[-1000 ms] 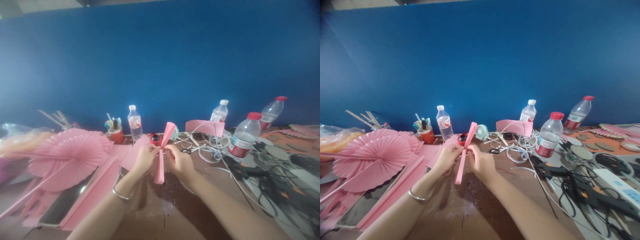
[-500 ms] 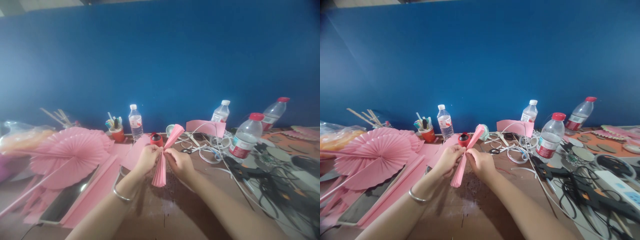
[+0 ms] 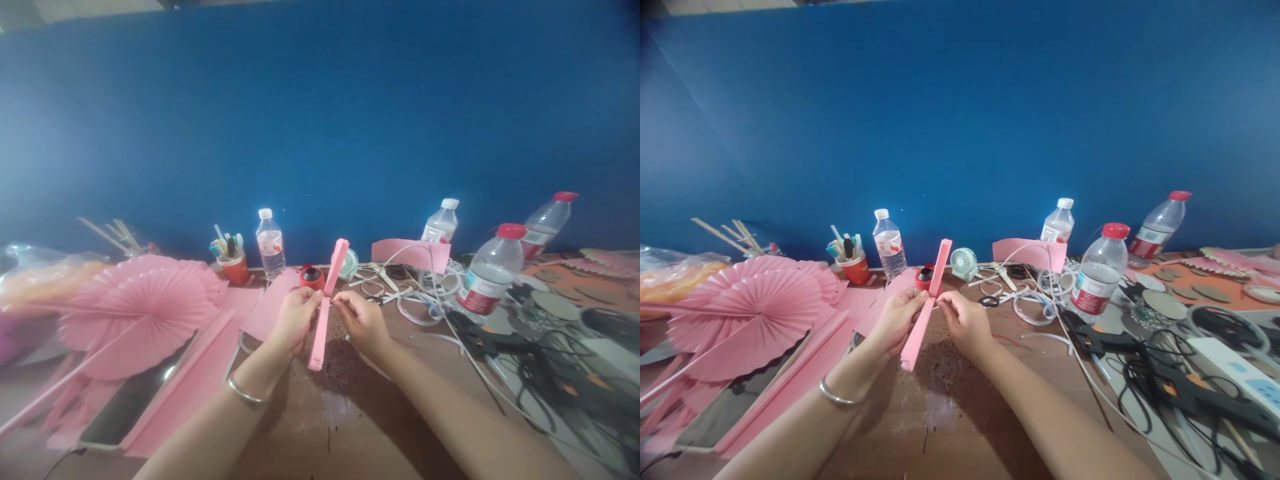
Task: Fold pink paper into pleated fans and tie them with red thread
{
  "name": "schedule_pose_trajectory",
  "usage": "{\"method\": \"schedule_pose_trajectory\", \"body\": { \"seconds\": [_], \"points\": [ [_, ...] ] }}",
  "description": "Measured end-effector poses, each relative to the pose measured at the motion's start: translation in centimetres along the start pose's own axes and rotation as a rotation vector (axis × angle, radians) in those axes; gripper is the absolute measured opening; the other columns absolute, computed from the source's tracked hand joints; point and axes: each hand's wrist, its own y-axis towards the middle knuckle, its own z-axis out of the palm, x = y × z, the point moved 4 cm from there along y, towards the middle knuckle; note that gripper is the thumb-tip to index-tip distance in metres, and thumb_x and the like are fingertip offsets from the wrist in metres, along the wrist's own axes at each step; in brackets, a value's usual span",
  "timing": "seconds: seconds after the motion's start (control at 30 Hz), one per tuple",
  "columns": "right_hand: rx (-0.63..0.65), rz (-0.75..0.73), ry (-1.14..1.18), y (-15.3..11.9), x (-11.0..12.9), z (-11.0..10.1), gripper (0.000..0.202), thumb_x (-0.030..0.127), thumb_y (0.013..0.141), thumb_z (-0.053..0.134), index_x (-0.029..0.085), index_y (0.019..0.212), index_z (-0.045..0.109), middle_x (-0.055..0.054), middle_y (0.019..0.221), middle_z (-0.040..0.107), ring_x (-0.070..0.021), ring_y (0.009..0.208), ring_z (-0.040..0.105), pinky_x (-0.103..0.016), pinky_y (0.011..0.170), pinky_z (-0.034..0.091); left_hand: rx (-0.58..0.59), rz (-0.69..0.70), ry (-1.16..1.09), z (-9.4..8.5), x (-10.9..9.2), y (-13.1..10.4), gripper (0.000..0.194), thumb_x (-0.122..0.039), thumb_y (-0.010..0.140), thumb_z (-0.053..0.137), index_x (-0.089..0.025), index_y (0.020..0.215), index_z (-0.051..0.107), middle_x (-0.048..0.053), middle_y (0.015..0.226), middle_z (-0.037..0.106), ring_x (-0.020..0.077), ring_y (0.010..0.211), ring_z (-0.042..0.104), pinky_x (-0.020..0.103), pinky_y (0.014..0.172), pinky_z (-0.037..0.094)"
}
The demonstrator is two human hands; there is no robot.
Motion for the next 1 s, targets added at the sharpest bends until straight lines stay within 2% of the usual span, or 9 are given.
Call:
{"method": "schedule_pose_trajectory", "body": {
  "seconds": [0.1, 0.2, 0.27, 0.33, 0.43, 0.53, 0.67, 0.8, 1.0],
  "points": [
    [-0.033, 0.094, 0.132, 0.5, -0.4, 0.1, 0.022, 0.033, 0.08, 0.048, 0.016, 0.08, 0.062, -0.002, 0.066, 0.063, -0.0145, 0.057, 0.054, -0.023, 0.055, 0.036, -0.002, 0.008, 0.005, -0.1, -0.2, 0.2, 0.029, -0.041, 0.069, 0.061, -0.015, 0.066, 0.049, -0.007, 0.049, 0.039, 0.0039, 0.041, 0.032, 0.017, 0.039, 0.021],
    [-0.027, 0.296, 0.358, 0.9, -1.5, 0.5, 0.019, 0.033, 0.07, 0.06, 0.015, 0.073, 0.063, 0.001, 0.054, 0.057, -0.0112, 0.047, 0.046, -0.022, 0.047, 0.032, 0.018, -0.009, 0.014, -0.1, -0.2, 0.2, 0.029, -0.04, 0.068, 0.061, -0.016, 0.064, 0.047, -0.008, 0.046, 0.035, 0.0034, 0.038, 0.029, 0.016, 0.037, 0.018],
    [-0.001, 0.443, 0.534, 0.9, -2.2, 1.0, 0.022, 0.035, 0.064, 0.065, 0.014, 0.071, 0.063, 0.005, 0.044, 0.047, -0.008, 0.039, 0.036, -0.021, 0.04, 0.026, 0.031, -0.023, 0.024, 0.0, -0.1, 0.2, 0.029, -0.041, 0.07, 0.059, -0.017, 0.064, 0.044, -0.009, 0.045, 0.032, 0.0031, 0.036, 0.026, 0.016, 0.036, 0.015],
    [0.038, 0.519, 0.624, 0.7, -2.5, 1.6, 0.027, 0.038, 0.063, 0.065, 0.014, 0.073, 0.063, 0.01, 0.035, 0.033, -0.0056, 0.033, 0.023, -0.02, 0.035, 0.017, 0.034, -0.028, 0.045, 0.1, 0.0, 0.1, 0.03, -0.043, 0.071, 0.057, -0.018, 0.064, 0.043, -0.01, 0.044, 0.03, 0.0031, 0.034, 0.024, 0.016, 0.035, 0.014],
    [0.075, 0.565, 0.709, 0.4, -2.7, 2.1, 0.033, 0.04, 0.063, 0.064, 0.013, 0.081, 0.062, 0.013, 0.033, 0.023, -0.0046, 0.031, 0.014, -0.02, 0.033, 0.011, 0.022, -0.001, 0.107, 0.0, -0.1, 0.1, 0.029, -0.042, 0.071, 0.056, -0.018, 0.063, 0.043, -0.01, 0.043, 0.032, 0.0037, 0.033, 0.025, 0.017, 0.035, 0.015],
    [0.083, 0.578, 0.771, 0.3, -2.7, 2.4, 0.032, 0.038, 0.062, 0.065, 0.013, 0.081, 0.061, 0.013, 0.033, 0.024, -0.0041, 0.031, 0.015, -0.02, 0.033, 0.01, -0.013, 0.06, 0.194, -0.2, -0.4, 0.3, 0.027, -0.039, 0.07, 0.057, -0.017, 0.06, 0.046, -0.008, 0.043, 0.037, 0.0049, 0.036, 0.03, 0.018, 0.038, 0.019],
    [0.079, 0.577, 0.796, 0.3, -2.6, 2.4, 0.024, 0.035, 0.061, 0.066, 0.014, 0.07, 0.057, 0.013, 0.033, 0.027, -0.0032, 0.031, 0.016, -0.02, 0.033, 0.01, -0.038, 0.148, 0.3, -0.5, -0.4, 0.6, 0.024, -0.036, 0.071, 0.057, -0.016, 0.059, 0.05, -0.005, 0.047, 0.046, 0.0075, 0.042, 0.038, 0.02, 0.042, 0.026],
    [0.093, 0.577, 0.787, 0.4, -2.5, 2.2, 0.021, 0.033, 0.063, 0.064, 0.015, 0.069, 0.055, 0.013, 0.034, 0.027, -0.0031, 0.031, 0.016, -0.019, 0.033, 0.009, -0.033, 0.237, 0.373, -0.6, -0.4, 0.8, 0.019, -0.032, 0.072, 0.055, -0.016, 0.062, 0.055, -0.002, 0.057, 0.054, 0.0115, 0.054, 0.048, 0.022, 0.053, 0.035],
    [0.105, 0.581, 0.755, 0.6, -2.3, 2.0, 0.019, 0.031, 0.063, 0.063, 0.014, 0.067, 0.055, 0.012, 0.034, 0.028, -0.0033, 0.031, 0.016, -0.019, 0.034, 0.008, -0.039, 0.3, 0.425, -0.9, -0.9, 1.0, 0.016, -0.03, 0.071, 0.054, -0.018, 0.06, 0.054, -0.002, 0.057, 0.053, 0.0124, 0.055, 0.048, 0.023, 0.055, 0.035]
  ]
}}
